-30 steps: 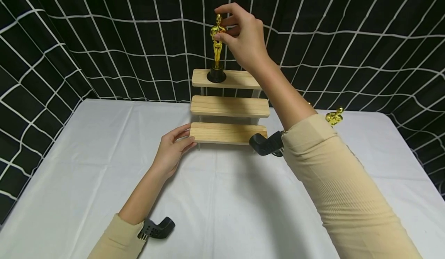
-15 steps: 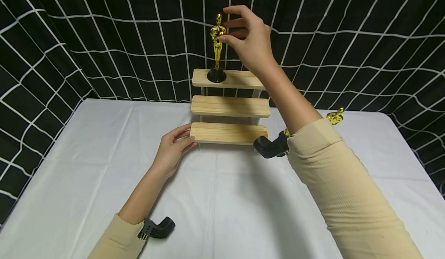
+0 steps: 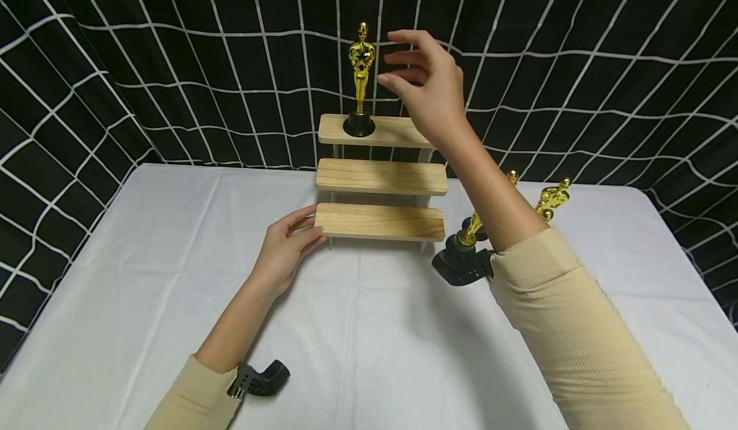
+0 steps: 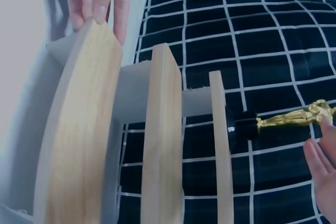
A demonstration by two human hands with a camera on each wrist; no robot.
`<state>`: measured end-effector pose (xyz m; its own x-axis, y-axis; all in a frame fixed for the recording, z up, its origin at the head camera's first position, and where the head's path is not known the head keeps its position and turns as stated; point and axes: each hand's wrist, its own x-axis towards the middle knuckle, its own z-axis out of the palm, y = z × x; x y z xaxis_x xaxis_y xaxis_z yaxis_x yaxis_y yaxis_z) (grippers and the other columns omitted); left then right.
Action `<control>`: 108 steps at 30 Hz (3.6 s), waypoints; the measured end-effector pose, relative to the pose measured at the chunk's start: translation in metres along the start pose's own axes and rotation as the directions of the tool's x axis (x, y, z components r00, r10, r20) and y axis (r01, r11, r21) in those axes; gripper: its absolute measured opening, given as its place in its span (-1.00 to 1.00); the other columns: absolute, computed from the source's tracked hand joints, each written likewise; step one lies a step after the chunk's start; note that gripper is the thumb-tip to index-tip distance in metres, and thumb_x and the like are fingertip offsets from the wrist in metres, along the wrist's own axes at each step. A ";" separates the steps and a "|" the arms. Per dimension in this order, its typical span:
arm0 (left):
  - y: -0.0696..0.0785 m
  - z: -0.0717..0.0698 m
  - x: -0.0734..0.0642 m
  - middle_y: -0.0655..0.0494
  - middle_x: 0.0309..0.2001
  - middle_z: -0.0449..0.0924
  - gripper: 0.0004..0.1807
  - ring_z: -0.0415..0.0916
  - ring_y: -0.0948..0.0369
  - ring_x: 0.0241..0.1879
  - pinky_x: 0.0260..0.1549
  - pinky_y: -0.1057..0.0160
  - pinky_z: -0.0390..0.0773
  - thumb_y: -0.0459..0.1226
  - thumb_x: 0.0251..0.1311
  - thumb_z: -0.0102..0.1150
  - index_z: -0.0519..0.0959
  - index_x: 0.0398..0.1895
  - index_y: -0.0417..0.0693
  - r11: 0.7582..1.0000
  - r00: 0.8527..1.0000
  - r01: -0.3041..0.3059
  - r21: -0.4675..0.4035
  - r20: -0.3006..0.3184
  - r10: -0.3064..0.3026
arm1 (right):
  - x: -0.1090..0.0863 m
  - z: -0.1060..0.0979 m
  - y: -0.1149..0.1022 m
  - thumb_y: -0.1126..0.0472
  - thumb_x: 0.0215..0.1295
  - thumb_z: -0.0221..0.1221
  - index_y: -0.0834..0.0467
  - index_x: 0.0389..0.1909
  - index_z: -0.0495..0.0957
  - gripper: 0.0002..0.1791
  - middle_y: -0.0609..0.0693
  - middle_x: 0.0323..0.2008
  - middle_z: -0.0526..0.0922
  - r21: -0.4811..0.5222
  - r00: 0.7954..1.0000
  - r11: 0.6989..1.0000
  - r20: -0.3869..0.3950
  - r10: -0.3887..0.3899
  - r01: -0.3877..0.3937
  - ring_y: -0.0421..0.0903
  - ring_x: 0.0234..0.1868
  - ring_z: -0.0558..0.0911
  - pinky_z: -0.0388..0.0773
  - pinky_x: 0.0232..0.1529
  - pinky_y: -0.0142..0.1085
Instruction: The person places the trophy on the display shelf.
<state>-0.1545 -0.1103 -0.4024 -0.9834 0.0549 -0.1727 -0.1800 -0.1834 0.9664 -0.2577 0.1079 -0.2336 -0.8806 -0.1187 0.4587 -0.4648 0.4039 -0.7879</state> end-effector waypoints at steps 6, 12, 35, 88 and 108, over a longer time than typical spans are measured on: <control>0.000 0.000 0.000 -0.32 0.32 0.36 -0.43 0.62 0.27 -0.05 0.08 0.45 0.74 -0.59 0.47 0.02 0.30 0.52 -0.42 1.000 1.000 0.001 -0.009 0.004 -0.001 | -0.015 -0.003 0.001 0.37 0.45 0.31 0.20 0.39 0.50 -0.48 0.20 0.18 0.69 0.026 0.999 0.999 -0.028 -0.020 0.021 0.05 0.12 0.73 0.73 0.21 -0.31; 0.000 0.000 0.000 -0.32 0.32 0.36 -0.43 0.61 0.26 -0.04 0.08 0.45 0.74 -0.58 0.47 0.03 0.30 0.52 -0.41 1.000 1.000 0.004 -0.005 0.002 -0.004 | -0.030 -0.004 0.002 0.38 0.45 0.30 0.24 0.36 0.52 -0.51 0.20 0.15 0.71 0.058 0.998 0.997 -0.052 -0.041 0.044 0.06 0.10 0.73 0.74 0.20 -0.33; 0.000 0.000 0.001 -0.30 0.33 0.38 -0.42 0.58 0.14 0.07 0.08 0.43 0.75 -0.59 0.47 0.04 0.31 0.53 -0.37 1.000 1.000 0.010 -0.015 -0.010 -0.010 | -0.072 -0.011 0.000 0.41 0.45 0.30 0.24 0.34 0.53 -0.52 0.18 0.08 0.75 -0.018 0.989 0.994 -0.099 -0.111 0.110 0.01 0.07 0.75 0.78 0.11 -0.39; 0.000 0.002 0.000 -0.29 0.32 0.38 -0.42 0.59 0.16 0.03 0.06 0.43 0.75 -0.59 0.46 0.04 0.32 0.53 -0.37 1.000 1.000 0.010 -0.016 -0.018 -0.010 | -0.166 -0.063 0.024 0.54 0.39 0.28 0.26 0.33 0.55 -0.49 0.30 0.08 0.73 -0.182 0.948 0.981 -0.299 -0.114 0.060 -0.47 0.07 0.64 0.65 0.18 -0.60; 0.000 0.003 -0.001 -0.28 0.30 0.40 -0.43 0.60 0.21 -0.01 0.08 0.42 0.75 -0.60 0.46 0.04 0.34 0.52 -0.36 1.000 0.999 0.011 -0.025 -0.030 -0.012 | -0.177 -0.090 0.041 0.55 0.38 0.28 0.32 0.29 0.56 -0.53 -0.28 0.04 0.71 -0.210 0.920 0.978 -0.385 -0.076 -0.007 -0.46 0.07 0.64 0.63 0.19 -0.60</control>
<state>-0.1539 -0.1078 -0.4016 -0.9814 0.0275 -0.1900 -0.1915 -0.2072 0.9594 -0.1124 0.2268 -0.3102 -0.7395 0.2093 0.6398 -0.4289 0.5860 -0.6875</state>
